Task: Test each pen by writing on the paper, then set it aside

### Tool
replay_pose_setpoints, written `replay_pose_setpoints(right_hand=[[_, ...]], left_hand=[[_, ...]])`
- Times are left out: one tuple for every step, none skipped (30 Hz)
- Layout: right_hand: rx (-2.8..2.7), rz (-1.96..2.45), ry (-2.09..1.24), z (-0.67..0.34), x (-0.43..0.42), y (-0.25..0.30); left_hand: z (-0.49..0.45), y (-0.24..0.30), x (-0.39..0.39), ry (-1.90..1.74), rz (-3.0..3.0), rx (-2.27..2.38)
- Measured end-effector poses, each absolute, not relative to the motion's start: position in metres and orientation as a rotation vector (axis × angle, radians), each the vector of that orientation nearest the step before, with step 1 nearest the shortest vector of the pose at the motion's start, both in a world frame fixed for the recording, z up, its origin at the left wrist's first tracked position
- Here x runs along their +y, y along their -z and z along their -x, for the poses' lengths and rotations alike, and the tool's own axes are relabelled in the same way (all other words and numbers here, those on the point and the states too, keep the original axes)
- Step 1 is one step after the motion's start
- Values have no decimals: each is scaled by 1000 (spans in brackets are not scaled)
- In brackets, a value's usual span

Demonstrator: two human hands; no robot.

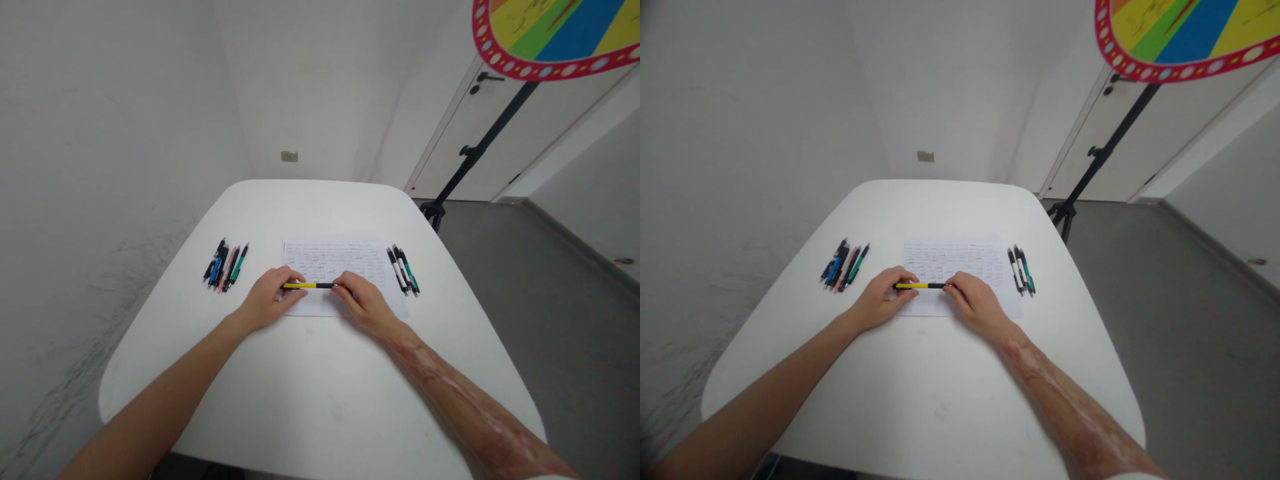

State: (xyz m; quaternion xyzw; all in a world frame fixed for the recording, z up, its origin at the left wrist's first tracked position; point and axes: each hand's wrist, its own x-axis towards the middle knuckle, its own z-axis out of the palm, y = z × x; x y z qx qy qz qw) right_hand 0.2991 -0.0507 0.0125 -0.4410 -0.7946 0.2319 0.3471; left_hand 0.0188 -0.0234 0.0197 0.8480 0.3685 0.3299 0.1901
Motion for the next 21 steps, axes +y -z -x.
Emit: replay_pose_setpoints(right_hand=[[-2062,1149,-599,-299,-51,-12],[-2063,1152,-598,-299,-50,-12],[-2067,1152,-597,-299,-50,-12],[-2073,1150,-595,-299,-50,-12],[-2080,1146,-593,-299,-50,-12],[-2086,1142,-590,-299,-50,-12],[-2090,1139,-589,-299,-50,-12],[-2092,1138,-590,-299,-50,-11],[-2090,1139,-591,-300,-50,-11],[-2087,1142,-592,-300,-50,-11],[-2086,1143,-592,-300,-50,-11],[-2088,1140,-590,-300,-50,-11],[-2092,1134,-587,-300,-50,-11],[-2098,1124,-582,-300,-50,-11],[-2102,1112,-577,-300,-50,-10],[-2104,1100,-570,-300,-50,-10],[-2104,1087,-563,-301,-50,-10],[-2102,1077,-556,-301,-50,-10],[-2102,1069,-549,-301,-50,-10],[-2103,1063,-544,-302,-50,-9],[-2105,1058,-543,-302,-50,-9]], left_hand=[[-19,-19,-24,-945,-2412,1037],[-18,-18,-24,-959,-2436,1037],[-18,-18,-24,-965,-2454,1037],[-18,-18,-24,-961,-2470,1036],[-17,-17,-23,-949,-2485,1036],[-17,-17,-23,-936,-2499,1040],[-17,-17,-22,-924,-2513,1047],[-17,-17,-22,-912,-2527,1054],[-17,-16,-22,-910,-2539,1063],[-17,-16,-22,-919,-2551,1073],[-18,-16,-22,-925,-2566,1076],[-18,-16,-23,-922,-2589,1067],[-19,-16,-23,-910,-2615,1051],[-19,-16,-23,-890,-2643,1028],[-19,-17,-23,-866,-2670,1003],[-20,-18,-23,-845,-2692,983],[-20,-18,-23,-833,-2706,970],[-20,-18,-23,-832,-2712,963],[-20,-18,-22,-840,-2712,959],[-20,-18,-22,-856,-2709,957],[-20,-18,-22,-874,-2707,956]])
